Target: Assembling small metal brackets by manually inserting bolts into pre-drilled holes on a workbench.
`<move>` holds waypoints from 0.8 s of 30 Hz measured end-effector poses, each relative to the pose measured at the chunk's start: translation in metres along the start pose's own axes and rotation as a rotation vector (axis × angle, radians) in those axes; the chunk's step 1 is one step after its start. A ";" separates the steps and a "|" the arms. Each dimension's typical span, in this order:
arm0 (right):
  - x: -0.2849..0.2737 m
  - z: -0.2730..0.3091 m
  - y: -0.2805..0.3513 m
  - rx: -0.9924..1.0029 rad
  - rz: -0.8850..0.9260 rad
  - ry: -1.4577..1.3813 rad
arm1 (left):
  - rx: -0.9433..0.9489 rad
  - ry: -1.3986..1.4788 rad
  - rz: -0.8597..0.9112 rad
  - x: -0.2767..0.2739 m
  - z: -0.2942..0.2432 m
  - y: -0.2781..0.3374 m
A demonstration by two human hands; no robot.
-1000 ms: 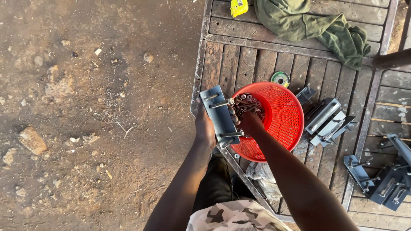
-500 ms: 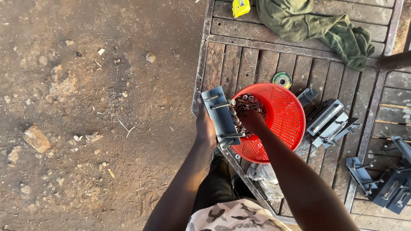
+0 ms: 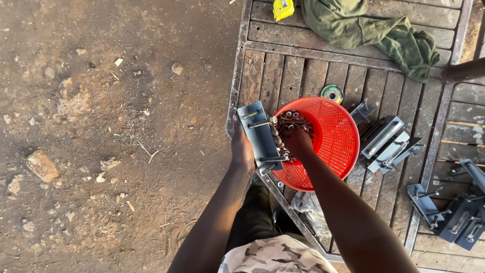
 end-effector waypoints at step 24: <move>-0.044 0.019 -0.005 0.268 0.354 -0.276 | 0.042 -0.092 0.003 0.000 0.001 0.001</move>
Point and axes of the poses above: each hand's wrist, its own y-axis away from the middle knuckle, its own x-axis out of the palm, z = x × y, the point moved 5 cm from there along -y, towards the middle knuckle, and after that the axes turned 4 degrees about x, right-handed, at the moved point
